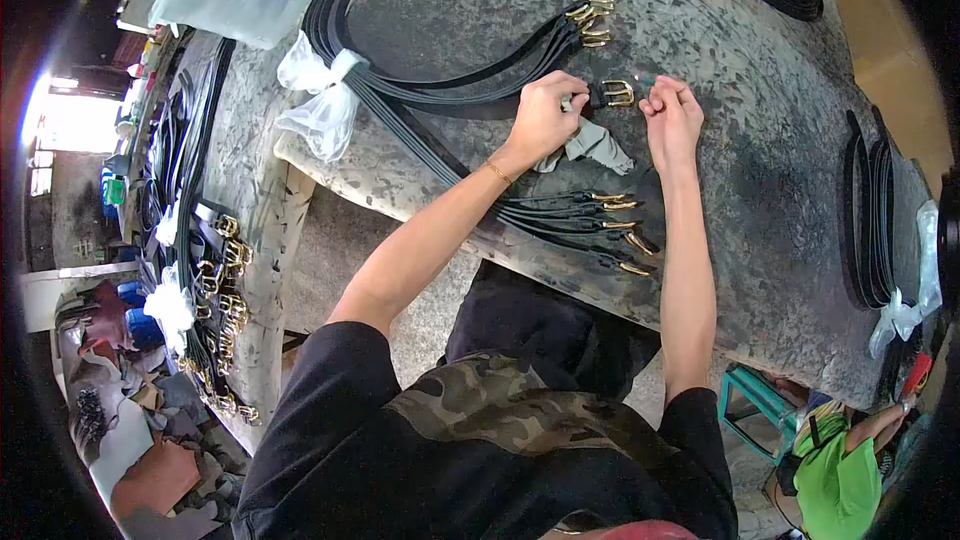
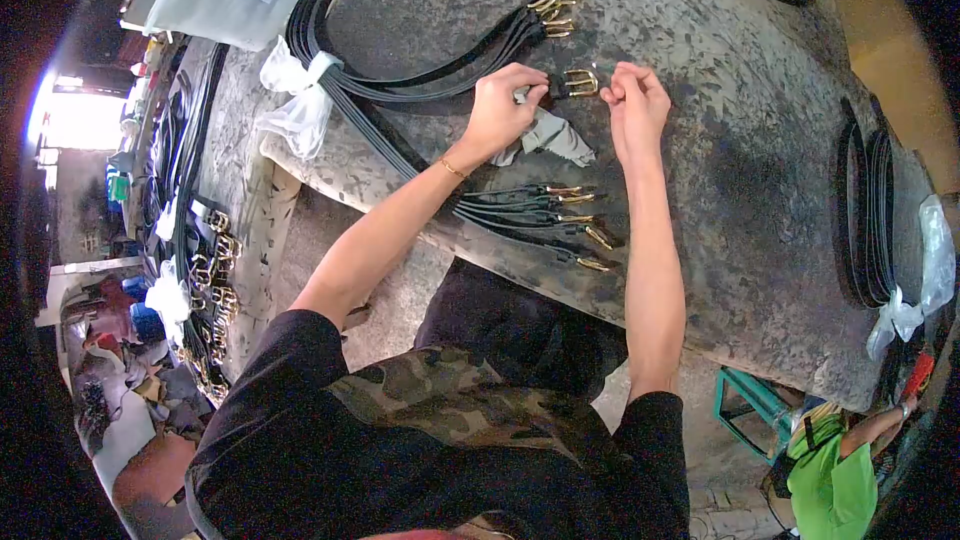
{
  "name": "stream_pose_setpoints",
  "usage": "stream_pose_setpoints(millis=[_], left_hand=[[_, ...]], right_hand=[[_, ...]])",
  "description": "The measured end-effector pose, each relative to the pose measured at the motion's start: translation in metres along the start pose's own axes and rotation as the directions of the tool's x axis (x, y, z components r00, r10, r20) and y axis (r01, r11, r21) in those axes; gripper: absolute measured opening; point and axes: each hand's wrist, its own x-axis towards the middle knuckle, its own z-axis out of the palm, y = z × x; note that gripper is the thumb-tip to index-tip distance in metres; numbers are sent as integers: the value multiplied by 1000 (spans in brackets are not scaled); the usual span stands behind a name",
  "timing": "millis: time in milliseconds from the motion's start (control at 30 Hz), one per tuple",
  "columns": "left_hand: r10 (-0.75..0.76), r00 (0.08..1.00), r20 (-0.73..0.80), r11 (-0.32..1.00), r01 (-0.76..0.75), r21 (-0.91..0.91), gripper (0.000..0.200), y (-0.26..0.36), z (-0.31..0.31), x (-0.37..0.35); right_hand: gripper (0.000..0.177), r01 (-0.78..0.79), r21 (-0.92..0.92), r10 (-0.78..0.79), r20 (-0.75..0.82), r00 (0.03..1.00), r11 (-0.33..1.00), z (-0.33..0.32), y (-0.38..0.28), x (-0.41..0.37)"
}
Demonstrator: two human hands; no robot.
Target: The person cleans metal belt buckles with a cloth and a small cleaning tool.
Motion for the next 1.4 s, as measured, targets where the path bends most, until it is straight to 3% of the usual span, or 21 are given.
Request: stream_pose_setpoints(millis=[200, 333, 533, 600, 767, 967, 1400], left_hand=[[-40, 999, -17, 999, 40, 35, 8, 5, -1, 0], [-7, 991, -131, 998, 16, 64, 7, 2, 2, 0], [-65, 989, -134, 995, 75, 67, 9, 5, 1, -3], [-64, 992, -105, 996, 70, 59, 10, 4, -1, -1], [-83, 990, -116, 995, 89, 49, 12, 3, 2, -2], [-86, 991, -100, 996, 89, 30, 15, 5, 0, -1], [-57, 996, -76, 997, 60, 40, 19, 5, -2, 0]], right_hand=[[6, -5, 4, 5, -9, 1000, 1000, 5, -1, -2], [6, 66, -23, -65, 57, 996, 998, 10, 4, -5], [8, 110, -56, -101, 141, 985, 992, 35, 17, 7], [7, 169, -428, -106, 168, 980, 888, 31, 24, 5], [4, 280, -696, -170, 224, 960, 661, 39, 27, -6], [9, 459, -758, -275, 370, 887, 463, 47, 23, -9], [10, 524, -779, -288, 444, 849, 343, 45, 25, -9]])
